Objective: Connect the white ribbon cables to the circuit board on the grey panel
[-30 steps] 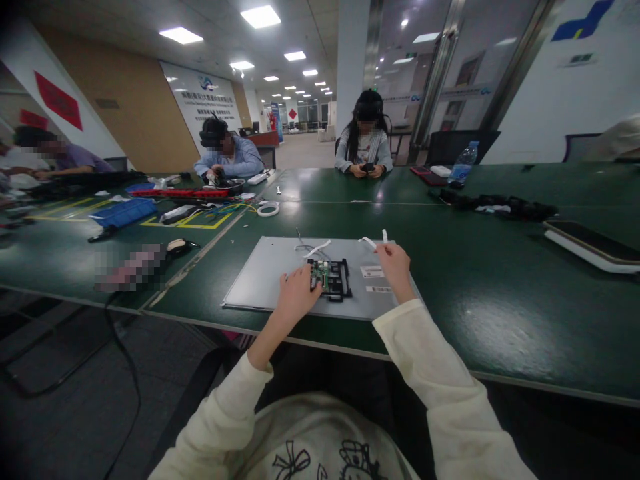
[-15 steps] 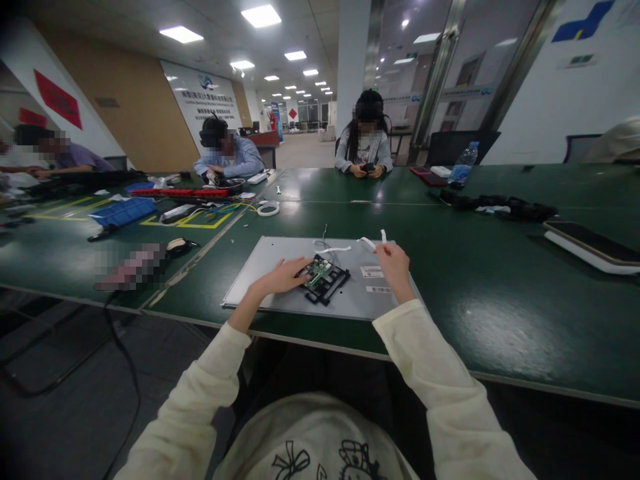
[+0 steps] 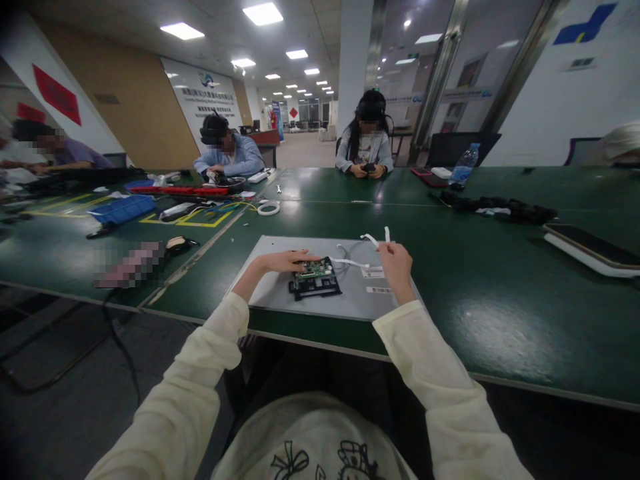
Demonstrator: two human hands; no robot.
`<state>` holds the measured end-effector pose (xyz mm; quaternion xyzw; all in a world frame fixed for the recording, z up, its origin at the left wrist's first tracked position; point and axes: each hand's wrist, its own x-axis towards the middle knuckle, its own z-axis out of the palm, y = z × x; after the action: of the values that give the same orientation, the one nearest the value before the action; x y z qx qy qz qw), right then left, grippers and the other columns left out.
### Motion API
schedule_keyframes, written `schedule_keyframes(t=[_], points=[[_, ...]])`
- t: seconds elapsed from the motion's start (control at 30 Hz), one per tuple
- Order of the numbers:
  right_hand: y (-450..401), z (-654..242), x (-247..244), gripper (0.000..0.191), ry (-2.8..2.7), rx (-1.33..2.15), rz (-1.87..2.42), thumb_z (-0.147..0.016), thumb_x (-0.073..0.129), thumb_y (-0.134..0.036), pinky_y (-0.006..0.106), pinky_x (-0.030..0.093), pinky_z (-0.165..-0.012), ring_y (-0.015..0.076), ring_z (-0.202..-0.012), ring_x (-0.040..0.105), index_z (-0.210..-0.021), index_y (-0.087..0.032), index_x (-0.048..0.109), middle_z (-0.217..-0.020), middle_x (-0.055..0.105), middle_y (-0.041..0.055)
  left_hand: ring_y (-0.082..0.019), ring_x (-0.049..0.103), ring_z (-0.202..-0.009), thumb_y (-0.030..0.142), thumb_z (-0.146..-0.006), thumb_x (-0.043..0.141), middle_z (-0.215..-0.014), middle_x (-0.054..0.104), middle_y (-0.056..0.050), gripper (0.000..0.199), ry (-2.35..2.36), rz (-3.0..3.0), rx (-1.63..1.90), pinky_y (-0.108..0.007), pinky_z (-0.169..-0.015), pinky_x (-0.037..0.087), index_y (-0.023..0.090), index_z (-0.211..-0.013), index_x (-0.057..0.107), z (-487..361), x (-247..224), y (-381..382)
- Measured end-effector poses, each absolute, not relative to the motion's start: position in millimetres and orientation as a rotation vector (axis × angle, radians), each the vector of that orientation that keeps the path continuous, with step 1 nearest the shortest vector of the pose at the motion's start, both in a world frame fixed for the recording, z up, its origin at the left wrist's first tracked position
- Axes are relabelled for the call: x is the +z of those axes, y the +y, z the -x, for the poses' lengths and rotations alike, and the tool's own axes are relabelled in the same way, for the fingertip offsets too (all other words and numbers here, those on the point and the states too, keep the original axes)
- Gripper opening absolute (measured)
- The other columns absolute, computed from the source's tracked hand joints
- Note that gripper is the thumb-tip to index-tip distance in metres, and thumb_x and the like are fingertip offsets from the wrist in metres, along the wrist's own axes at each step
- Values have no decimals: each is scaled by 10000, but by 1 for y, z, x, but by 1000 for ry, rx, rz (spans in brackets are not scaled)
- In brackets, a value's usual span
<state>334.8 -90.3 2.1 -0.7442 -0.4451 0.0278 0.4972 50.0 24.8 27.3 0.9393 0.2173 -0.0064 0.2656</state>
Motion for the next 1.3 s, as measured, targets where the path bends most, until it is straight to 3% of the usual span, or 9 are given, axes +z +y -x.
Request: schedule_keyframes(t=[0.13,0.27,0.4,0.5,0.6,0.8,1.03,1.3], points=[[-92,-333,4,388,-1093,45,1782,-777,413,-458,298,390,-761,200,-797,549,-720,-157,651,-813,629,77,-201,223,-1361,213,-802,462,-1440,343,-19,589,590,-2549,-53,-371,-1087,217,291,-1373,341,-59,29,26],[-92,-333,4,352,-1140,11,1744,-790,408,-420,290,394,-764,190,-795,557,-730,-160,638,-819,629,76,-222,145,-1381,159,-814,368,-1457,307,32,566,746,-2574,-23,-536,-1088,97,340,-1349,354,-68,28,11],[-91,-332,3,302,-1158,3,1708,-782,427,-379,283,408,-741,182,-780,574,-783,-156,631,-852,634,81,-261,98,-1385,350,-885,342,-1495,213,-35,517,1049,-2541,210,-608,-1056,94,282,-1391,259,-73,24,-18],[-91,-332,2,290,-1183,5,1701,-782,430,-371,292,416,-752,187,-794,582,-811,-162,628,-868,640,80,-291,76,-1384,581,-838,361,-1497,195,-79,666,1002,-2566,234,-617,-1051,99,257,-1402,218,-75,22,-37],[-90,-332,1,301,-1197,-5,1688,-786,431,-375,292,419,-754,184,-792,582,-813,-157,636,-870,637,82,-319,59,-1379,687,-748,428,-1484,222,-95,805,915,-2633,187,-628,-1047,51,261,-1399,224,-77,19,-46],[-91,-333,0,298,-1221,-20,1708,-797,441,-379,298,422,-756,181,-783,576,-809,-163,646,-877,630,80,-343,122,-1356,676,-687,536,-1452,255,-136,898,850,-2705,243,-612,-1051,69,246,-1407,216,-78,10,-40],[-87,-335,-5,302,-1248,-65,1638,-805,453,-397,299,442,-699,177,-747,571,-807,-162,643,-837,628,73,-333,209,-1324,668,-651,586,-1410,324,-106,898,733,-2724,320,-534,-1063,162,280,-1393,262,-75,9,-35],[-88,-333,-4,263,-1387,-116,1589,-839,421,-378,283,426,-692,171,-759,545,-820,-180,592,-837,597,62,-322,235,-1314,660,-639,605,-1397,343,-97,903,649,-2723,381,-515,-1075,158,285,-1392,276,-73,7,-33]])
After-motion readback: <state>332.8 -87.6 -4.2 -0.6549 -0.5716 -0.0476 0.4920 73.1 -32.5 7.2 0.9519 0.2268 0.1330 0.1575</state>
